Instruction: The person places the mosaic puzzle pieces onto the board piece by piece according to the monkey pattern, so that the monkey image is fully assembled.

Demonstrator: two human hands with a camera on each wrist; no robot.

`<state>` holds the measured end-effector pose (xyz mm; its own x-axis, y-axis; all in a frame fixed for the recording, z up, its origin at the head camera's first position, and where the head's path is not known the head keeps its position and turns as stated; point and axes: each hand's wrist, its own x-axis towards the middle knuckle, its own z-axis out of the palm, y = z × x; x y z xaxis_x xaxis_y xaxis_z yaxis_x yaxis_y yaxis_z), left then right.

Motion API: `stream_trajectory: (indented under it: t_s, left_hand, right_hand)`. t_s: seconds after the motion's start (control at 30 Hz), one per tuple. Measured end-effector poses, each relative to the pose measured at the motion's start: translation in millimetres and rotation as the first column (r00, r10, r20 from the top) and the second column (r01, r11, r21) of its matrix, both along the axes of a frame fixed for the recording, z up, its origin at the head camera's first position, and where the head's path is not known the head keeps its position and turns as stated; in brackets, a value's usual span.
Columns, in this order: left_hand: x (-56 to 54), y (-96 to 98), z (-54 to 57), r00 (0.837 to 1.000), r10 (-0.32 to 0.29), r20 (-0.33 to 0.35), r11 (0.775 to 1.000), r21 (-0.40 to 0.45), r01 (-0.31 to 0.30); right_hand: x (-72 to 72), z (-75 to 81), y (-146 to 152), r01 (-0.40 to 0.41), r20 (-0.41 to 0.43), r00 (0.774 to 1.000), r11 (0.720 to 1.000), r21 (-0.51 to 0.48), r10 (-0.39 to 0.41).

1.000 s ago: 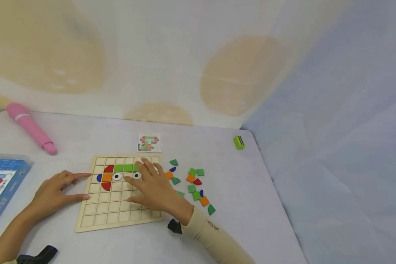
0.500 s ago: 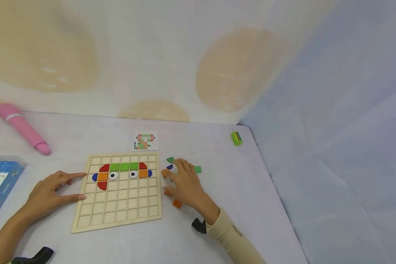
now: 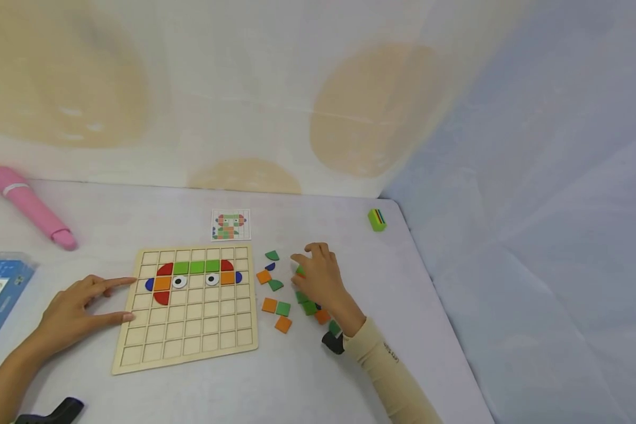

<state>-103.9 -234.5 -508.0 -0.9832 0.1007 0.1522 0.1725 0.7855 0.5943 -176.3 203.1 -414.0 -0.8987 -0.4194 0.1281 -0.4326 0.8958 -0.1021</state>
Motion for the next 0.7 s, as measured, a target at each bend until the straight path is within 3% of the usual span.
stream_trajectory:
  t_s: [0.17, 0.43, 0.53, 0.7]
  left_hand:
    - [0.2, -2.1, 2.6, 1.0, 0.002, -0.002, 1.0, -0.005, -0.002]
    - [0.8, -3.5, 1.5, 1.0, 0.003, 0.013, 1.0, -0.004, -0.003]
    - [0.8, -1.8, -0.2, 1.0, -0.002, 0.007, 1.0, -0.001, 0.002]
    - [-0.3, 0.4, 0.4, 1.0, -0.003, 0.0, 1.0, 0.0, 0.003]
  right_hand:
    - [-8.6, 0.9, 11.9, 0.055, 0.036, 0.998, 0.998, -0.004, -0.055]
    - [-21.8, -7.3, 12.4, 0.051, 0.075, 0.996, 0.996, 0.073, -0.056]
    - [-25.1, -9.1, 13.4, 0.033, 0.083, 0.996, 0.995, 0.096, -0.041]
    - [-29.2, -8.7, 13.8, -0.03, 0.093, 0.995, 0.998, 0.053, 0.025]
